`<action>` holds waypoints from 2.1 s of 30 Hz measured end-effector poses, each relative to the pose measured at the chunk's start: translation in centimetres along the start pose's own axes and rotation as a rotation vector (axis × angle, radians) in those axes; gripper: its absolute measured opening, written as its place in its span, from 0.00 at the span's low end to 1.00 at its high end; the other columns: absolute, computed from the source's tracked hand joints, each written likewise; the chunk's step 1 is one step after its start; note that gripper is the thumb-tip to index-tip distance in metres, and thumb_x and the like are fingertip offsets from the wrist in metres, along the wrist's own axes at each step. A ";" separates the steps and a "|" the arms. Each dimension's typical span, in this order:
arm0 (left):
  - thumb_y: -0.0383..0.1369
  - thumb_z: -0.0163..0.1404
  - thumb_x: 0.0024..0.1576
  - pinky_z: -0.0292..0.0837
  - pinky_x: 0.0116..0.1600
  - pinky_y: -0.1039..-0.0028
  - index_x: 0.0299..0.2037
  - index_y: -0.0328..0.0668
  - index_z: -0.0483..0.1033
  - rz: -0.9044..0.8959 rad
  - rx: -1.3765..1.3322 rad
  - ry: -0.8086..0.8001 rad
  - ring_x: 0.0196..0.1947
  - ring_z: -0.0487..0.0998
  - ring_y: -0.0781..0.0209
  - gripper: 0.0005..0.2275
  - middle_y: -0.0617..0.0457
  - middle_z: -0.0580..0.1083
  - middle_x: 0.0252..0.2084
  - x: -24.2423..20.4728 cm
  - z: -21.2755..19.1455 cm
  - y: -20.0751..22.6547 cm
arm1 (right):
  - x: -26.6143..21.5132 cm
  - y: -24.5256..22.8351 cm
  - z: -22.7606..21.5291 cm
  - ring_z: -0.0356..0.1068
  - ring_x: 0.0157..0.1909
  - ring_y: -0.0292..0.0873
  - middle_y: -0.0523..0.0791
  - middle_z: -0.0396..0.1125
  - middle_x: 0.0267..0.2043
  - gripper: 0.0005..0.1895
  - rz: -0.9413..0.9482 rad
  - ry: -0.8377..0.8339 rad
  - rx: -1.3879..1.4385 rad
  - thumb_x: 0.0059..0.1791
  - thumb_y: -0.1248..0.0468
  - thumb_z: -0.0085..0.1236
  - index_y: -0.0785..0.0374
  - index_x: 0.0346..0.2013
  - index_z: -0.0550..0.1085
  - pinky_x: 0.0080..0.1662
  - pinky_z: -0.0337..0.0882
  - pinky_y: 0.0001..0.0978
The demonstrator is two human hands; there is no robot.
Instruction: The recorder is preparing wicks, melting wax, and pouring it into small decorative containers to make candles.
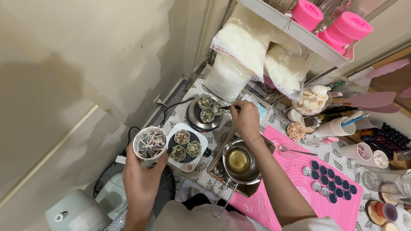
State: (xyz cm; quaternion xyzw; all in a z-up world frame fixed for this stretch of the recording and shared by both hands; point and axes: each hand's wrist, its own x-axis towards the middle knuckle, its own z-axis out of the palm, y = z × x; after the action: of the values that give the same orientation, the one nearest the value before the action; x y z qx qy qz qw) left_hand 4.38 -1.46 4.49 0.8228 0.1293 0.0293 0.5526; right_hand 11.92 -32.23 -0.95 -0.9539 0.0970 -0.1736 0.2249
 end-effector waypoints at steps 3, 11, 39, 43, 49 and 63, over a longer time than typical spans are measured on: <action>0.33 0.65 0.46 0.74 0.50 0.67 0.57 0.36 0.70 -0.014 0.045 -0.003 0.48 0.82 0.58 0.28 0.46 0.79 0.49 0.2 0.0 0.5 | 0.0 -0.3 -0.4 0.74 0.36 0.54 0.55 0.74 0.33 0.09 0.050 -0.046 0.041 0.45 0.65 0.63 0.69 0.35 0.81 0.43 0.72 0.45; 0.33 0.65 0.46 0.74 0.51 0.66 0.56 0.36 0.70 0.034 0.033 -0.003 0.48 0.82 0.55 0.28 0.46 0.79 0.49 0.3 1.2 1.1 | -0.3 -0.9 -2.2 0.76 0.34 0.52 0.55 0.75 0.33 0.09 0.069 -0.017 0.094 0.46 0.66 0.62 0.69 0.36 0.81 0.41 0.74 0.40; 0.38 0.69 0.35 0.66 0.53 0.52 0.58 0.39 0.71 0.342 0.320 0.033 0.48 0.77 0.40 0.37 0.43 0.77 0.46 -0.9 8.4 -0.5 | -7.0 -7.6 -7.8 0.63 0.30 0.28 0.38 0.71 0.30 0.08 0.293 -0.264 0.545 0.48 0.68 0.63 0.64 0.40 0.83 0.32 0.63 0.21; 0.37 0.68 0.39 0.67 0.52 0.54 0.57 0.38 0.71 0.406 0.235 0.044 0.48 0.77 0.41 0.33 0.43 0.78 0.48 -0.5 8.9 -0.5 | -7.0 -6.4 -8.2 0.63 0.31 0.28 0.39 0.71 0.31 0.08 0.252 -0.240 0.526 0.47 0.68 0.64 0.65 0.41 0.82 0.33 0.63 0.21; 0.35 0.66 0.41 0.68 0.52 0.57 0.56 0.37 0.73 0.298 0.089 -0.057 0.46 0.80 0.45 0.29 0.45 0.79 0.45 0.7 6.9 3.4 | -5.2 -6.0 -9.2 0.65 0.30 0.28 0.38 0.73 0.29 0.10 0.402 -0.222 0.736 0.49 0.66 0.60 0.66 0.44 0.81 0.32 0.64 0.21; 0.36 0.67 0.43 0.62 0.59 0.56 0.60 0.37 0.69 0.316 0.211 0.113 0.54 0.75 0.44 0.33 0.44 0.77 0.51 1.0 3.1 0.1 | 2.3 -2.9 0.9 0.69 0.42 0.58 0.54 0.71 0.33 0.05 -0.254 -0.052 -0.040 0.45 0.68 0.61 0.69 0.32 0.80 0.48 0.69 0.48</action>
State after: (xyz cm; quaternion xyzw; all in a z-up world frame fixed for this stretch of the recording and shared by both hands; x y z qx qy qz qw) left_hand 5.93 -4.07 3.26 0.8834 0.0315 0.1480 0.4435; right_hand 14.70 -29.95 0.25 -0.9670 -0.0269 -0.1740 0.1843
